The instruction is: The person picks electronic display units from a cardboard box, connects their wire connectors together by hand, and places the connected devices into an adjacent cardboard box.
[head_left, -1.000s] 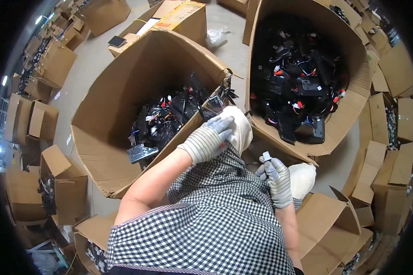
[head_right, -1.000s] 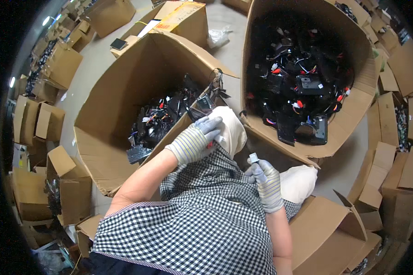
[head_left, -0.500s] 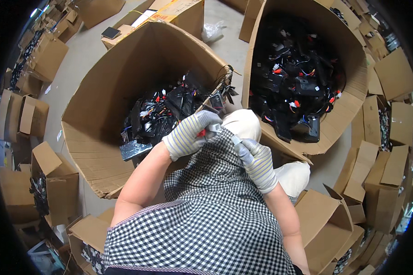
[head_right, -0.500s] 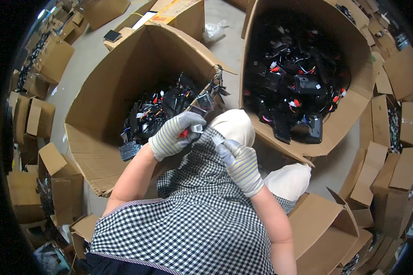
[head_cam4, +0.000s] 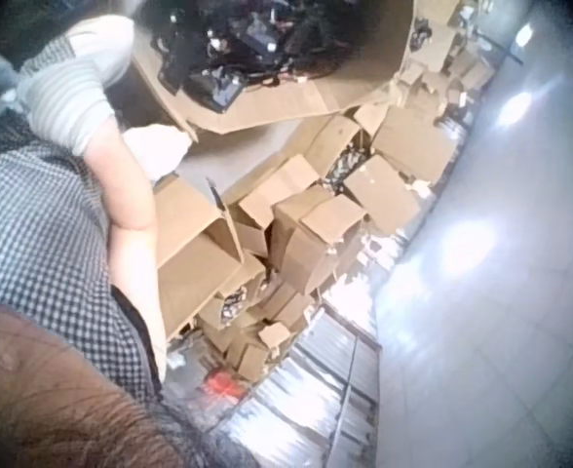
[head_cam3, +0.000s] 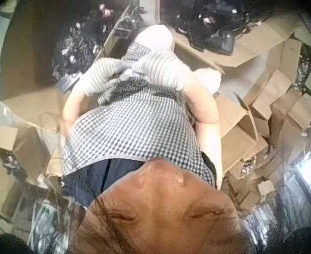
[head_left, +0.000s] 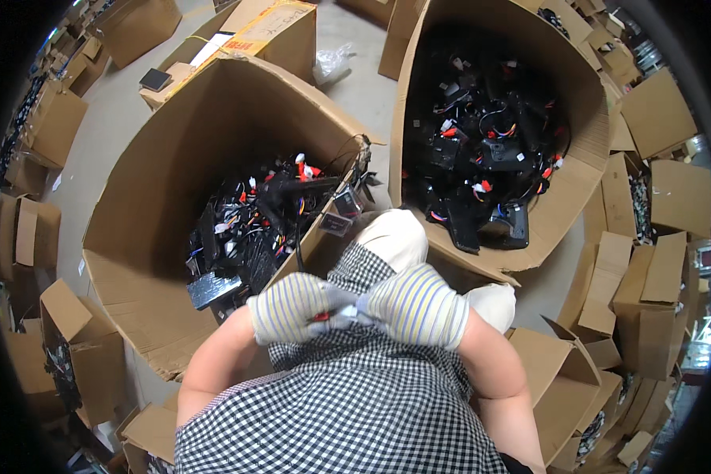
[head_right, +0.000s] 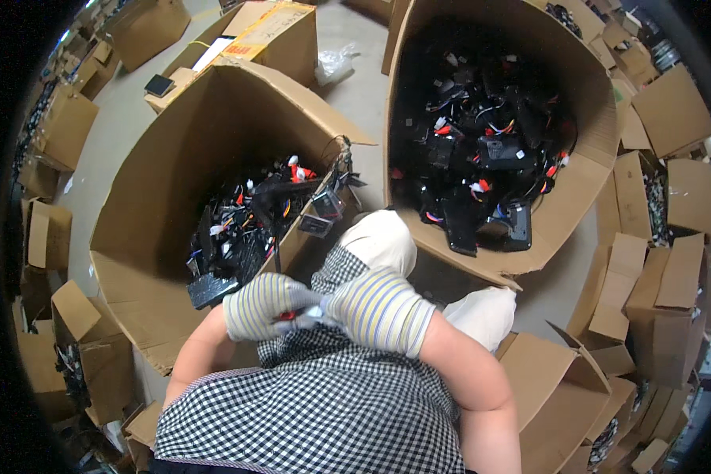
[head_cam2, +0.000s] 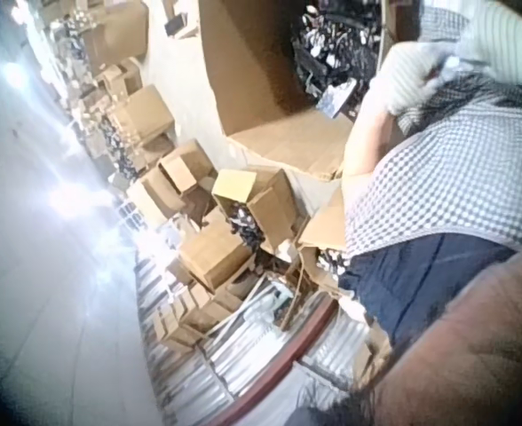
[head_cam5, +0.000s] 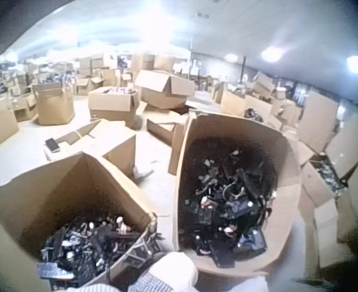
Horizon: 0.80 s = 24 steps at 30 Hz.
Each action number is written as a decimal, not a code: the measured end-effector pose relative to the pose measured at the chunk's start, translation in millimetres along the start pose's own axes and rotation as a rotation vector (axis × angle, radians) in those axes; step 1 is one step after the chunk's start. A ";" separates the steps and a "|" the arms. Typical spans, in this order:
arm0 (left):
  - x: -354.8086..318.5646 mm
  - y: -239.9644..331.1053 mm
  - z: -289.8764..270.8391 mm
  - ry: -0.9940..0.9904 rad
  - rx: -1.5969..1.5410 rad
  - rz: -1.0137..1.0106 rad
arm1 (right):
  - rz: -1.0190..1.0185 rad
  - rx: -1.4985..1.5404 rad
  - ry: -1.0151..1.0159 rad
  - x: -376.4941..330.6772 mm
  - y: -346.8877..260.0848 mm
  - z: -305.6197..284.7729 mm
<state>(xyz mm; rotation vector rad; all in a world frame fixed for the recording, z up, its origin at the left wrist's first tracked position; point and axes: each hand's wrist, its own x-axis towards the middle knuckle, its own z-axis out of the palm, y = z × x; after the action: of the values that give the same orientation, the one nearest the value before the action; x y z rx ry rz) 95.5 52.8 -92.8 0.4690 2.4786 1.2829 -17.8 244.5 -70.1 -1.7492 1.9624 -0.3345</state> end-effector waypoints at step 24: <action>-11.7 -166.2 9.9 0.547 -1.195 -0.618 | -0.437 0.776 -0.127 -25.5 -1.3 44.1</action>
<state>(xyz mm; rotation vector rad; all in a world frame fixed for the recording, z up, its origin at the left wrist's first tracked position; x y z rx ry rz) 86.2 -35.6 -234.1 -0.9346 1.4281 2.3571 7.2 275.2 -102.1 -1.5742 1.1008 -0.9567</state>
